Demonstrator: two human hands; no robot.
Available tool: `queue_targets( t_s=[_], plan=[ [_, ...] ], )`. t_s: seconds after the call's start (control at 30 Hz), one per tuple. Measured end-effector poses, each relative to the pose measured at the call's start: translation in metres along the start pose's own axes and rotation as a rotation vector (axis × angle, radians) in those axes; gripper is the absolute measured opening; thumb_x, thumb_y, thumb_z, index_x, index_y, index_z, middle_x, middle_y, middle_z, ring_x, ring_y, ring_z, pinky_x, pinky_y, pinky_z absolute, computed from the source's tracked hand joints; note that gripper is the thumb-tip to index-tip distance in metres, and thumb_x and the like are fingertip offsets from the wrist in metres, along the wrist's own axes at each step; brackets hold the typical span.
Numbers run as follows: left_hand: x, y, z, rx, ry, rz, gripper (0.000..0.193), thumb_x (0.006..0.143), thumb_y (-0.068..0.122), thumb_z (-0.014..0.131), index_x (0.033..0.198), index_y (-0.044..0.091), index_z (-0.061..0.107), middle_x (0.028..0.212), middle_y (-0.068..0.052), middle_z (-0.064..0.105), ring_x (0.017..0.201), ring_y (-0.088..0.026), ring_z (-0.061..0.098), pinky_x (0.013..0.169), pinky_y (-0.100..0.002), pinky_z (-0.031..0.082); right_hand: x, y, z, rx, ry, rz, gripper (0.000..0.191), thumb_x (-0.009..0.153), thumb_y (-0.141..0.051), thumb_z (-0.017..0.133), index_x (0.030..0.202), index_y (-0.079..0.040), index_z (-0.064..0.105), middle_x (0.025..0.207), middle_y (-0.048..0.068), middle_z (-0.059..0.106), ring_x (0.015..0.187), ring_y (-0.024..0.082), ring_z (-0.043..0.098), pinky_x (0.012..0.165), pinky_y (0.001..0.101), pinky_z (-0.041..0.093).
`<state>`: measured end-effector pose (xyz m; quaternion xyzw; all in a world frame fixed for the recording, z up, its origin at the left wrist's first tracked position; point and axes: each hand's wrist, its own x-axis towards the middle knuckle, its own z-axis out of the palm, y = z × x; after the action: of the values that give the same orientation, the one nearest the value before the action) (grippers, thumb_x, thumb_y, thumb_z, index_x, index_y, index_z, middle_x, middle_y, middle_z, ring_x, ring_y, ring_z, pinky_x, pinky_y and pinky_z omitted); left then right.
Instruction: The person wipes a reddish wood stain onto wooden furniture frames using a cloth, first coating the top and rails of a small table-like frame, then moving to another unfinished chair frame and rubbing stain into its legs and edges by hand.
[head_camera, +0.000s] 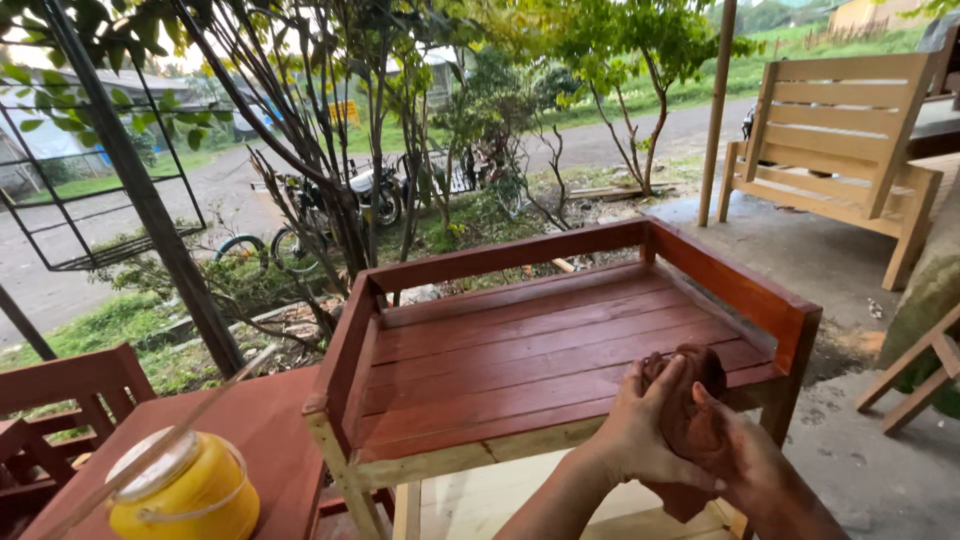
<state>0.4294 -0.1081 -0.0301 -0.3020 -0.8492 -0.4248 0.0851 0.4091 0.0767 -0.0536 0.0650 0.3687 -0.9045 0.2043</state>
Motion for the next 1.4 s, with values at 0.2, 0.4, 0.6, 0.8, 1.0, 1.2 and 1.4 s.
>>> queue_targets(
  t_s=[0.2, 0.4, 0.6, 0.8, 1.0, 1.2, 1.4],
  plan=[
    [-0.002, 0.0, -0.009, -0.016, 0.212, 0.09, 0.11, 0.054, 0.04, 0.09, 0.154, 0.01, 0.054, 0.154, -0.019, 0.052, 0.152, -0.04, 0.037, 0.125, -0.045, 0.036, -0.012, 0.009, 0.026, 0.001, -0.193, 0.003, 0.066, 0.091, -0.057, 0.054, 0.134, -0.008, 0.06, 0.125, 0.012, 0.071, 0.109, 0.029, 0.068, 0.087, 0.0498, 0.055],
    [0.003, -0.013, 0.005, -0.317, 0.419, -0.102, 0.088, 0.058, 0.022, 0.085, 0.14, 0.007, 0.058, 0.142, -0.018, 0.057, 0.133, -0.028, 0.06, 0.114, -0.036, 0.05, -0.007, 0.014, 0.025, -0.124, -0.036, -0.063, 0.063, 0.092, -0.057, 0.055, 0.132, -0.01, 0.063, 0.117, 0.009, 0.072, 0.103, 0.028, 0.068, 0.085, 0.0502, 0.055],
    [0.035, -0.014, 0.028, -0.719, 0.539, -0.158, 0.085, 0.061, 0.007, 0.086, 0.139, 0.004, 0.053, 0.134, -0.01, 0.065, 0.124, -0.021, 0.063, 0.108, -0.034, 0.052, 0.01, -0.014, -0.008, -0.336, 0.335, -0.22, 0.042, 0.102, -0.043, 0.057, 0.125, -0.01, 0.067, 0.105, 0.006, 0.067, 0.093, 0.023, 0.065, 0.081, 0.0451, 0.054],
    [0.101, 0.001, 0.061, -0.84, 0.569, -0.152, 0.082, 0.065, 0.006, 0.087, 0.141, 0.011, 0.055, 0.136, -0.01, 0.061, 0.126, -0.023, 0.061, 0.106, -0.036, 0.053, 0.009, -0.076, -0.056, -0.334, 0.505, -0.333, 0.036, 0.108, -0.036, 0.049, 0.121, -0.01, 0.07, 0.105, 0.007, 0.069, 0.091, 0.024, 0.064, 0.074, 0.0404, 0.052],
    [0.181, 0.024, 0.104, -0.576, 0.754, -0.188, 0.071, 0.071, 0.008, 0.085, 0.137, 0.02, 0.06, 0.143, -0.014, 0.042, 0.136, -0.029, 0.049, 0.116, -0.036, 0.043, 0.02, -0.147, -0.082, -0.371, 0.482, -0.643, 0.025, 0.107, -0.021, 0.054, 0.118, -0.006, 0.07, 0.108, 0.007, 0.073, 0.089, 0.022, 0.067, 0.075, 0.0375, 0.053],
    [0.23, 0.026, 0.137, -0.649, 0.803, -0.235, 0.051, 0.075, 0.011, 0.082, 0.124, 0.018, 0.072, 0.151, -0.006, 0.036, 0.139, -0.026, 0.046, 0.117, -0.034, 0.039, 0.052, -0.182, -0.093, -0.509, 0.312, -0.737, 0.026, 0.106, -0.021, 0.056, 0.113, -0.002, 0.073, 0.107, 0.009, 0.075, 0.087, 0.018, 0.069, 0.075, 0.0333, 0.053],
    [0.252, 0.007, 0.147, -0.838, 0.911, -0.178, 0.043, 0.074, 0.01, 0.082, 0.116, 0.012, 0.074, 0.145, -0.006, 0.043, 0.133, -0.025, 0.053, 0.114, -0.034, 0.045, 0.085, -0.198, -0.089, -0.496, 0.246, -0.75, 0.025, 0.105, -0.019, 0.058, 0.112, 0.0, 0.072, 0.105, 0.01, 0.075, 0.086, 0.017, 0.07, 0.075, 0.0297, 0.055]
  ],
)
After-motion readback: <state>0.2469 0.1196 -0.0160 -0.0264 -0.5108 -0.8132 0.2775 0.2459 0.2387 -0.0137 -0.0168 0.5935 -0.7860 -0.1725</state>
